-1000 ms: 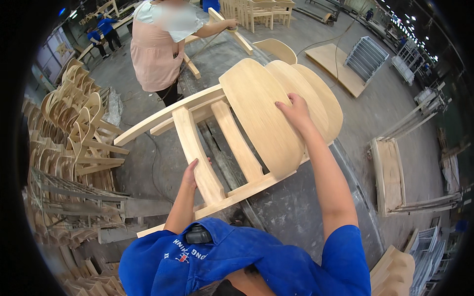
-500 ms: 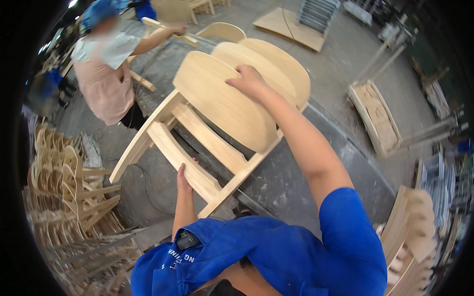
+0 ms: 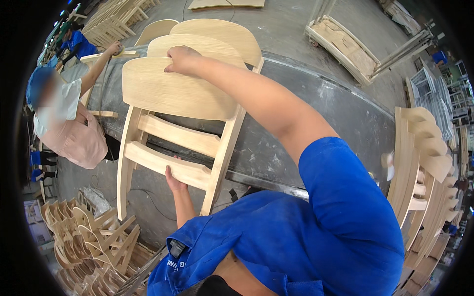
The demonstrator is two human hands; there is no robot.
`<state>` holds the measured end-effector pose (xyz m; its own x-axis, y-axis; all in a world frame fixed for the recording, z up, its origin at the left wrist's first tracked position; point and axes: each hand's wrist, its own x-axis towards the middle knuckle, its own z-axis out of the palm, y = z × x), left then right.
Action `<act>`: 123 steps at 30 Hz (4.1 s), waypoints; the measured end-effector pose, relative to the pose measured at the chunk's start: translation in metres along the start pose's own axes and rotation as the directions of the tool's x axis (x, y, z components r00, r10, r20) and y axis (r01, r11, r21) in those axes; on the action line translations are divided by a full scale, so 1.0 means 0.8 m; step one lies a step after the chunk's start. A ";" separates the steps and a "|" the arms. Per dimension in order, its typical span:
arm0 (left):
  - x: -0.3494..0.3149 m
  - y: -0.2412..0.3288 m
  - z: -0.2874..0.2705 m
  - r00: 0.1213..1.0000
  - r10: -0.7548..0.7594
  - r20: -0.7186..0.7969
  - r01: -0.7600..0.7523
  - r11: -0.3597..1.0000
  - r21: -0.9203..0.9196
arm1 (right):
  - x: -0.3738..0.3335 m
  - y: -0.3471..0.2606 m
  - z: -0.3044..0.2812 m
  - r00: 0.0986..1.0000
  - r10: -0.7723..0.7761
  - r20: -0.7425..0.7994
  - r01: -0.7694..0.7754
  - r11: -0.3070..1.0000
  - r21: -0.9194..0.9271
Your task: The person uses a handheld electric sander to smooth the surfaces of wooden chair frames. They repeatedly lift, rotate, and reposition the chairs to sand different sides and edges, then place them back on the workbench.
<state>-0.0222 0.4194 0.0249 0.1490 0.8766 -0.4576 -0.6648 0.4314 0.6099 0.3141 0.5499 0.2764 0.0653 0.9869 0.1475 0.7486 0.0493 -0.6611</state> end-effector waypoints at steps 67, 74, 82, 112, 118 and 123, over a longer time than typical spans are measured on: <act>-0.356 -0.558 0.389 0.716 -0.470 0.517 -0.461 0.237 0.855 | -1.543 0.455 -0.380 -0.649 0.728 -0.221 0.152 0.409 0.900; -0.388 -0.578 0.400 0.717 -0.487 0.498 -0.498 0.142 0.856 | -1.579 0.529 -0.395 -0.526 0.823 -0.214 0.473 0.492 0.730; -0.396 -0.581 0.378 0.669 -0.549 0.501 -0.594 0.010 0.804 | -1.558 0.546 -0.412 -0.597 0.770 -0.227 0.468 0.563 0.681; -0.409 -0.315 0.566 0.216 -0.105 0.971 -0.423 0.886 0.190 | -1.076 0.111 -0.347 -0.345 0.630 -0.696 0.415 0.767 0.489; -0.334 -0.229 0.487 0.558 0.200 0.805 -0.431 0.899 0.074 | -0.927 0.085 -0.341 -0.063 0.522 -0.850 0.446 0.777 0.444; -0.295 -0.137 0.448 0.577 0.408 0.708 -0.502 0.861 -0.087 | -0.829 0.090 -0.347 0.111 0.466 -0.878 0.513 0.729 0.452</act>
<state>0.2780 0.2420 0.2978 0.3327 0.8328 0.4425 -0.7106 -0.0872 0.6982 0.5080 -0.1435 0.3350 0.9353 -0.0023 0.3539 0.2812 0.6119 -0.7392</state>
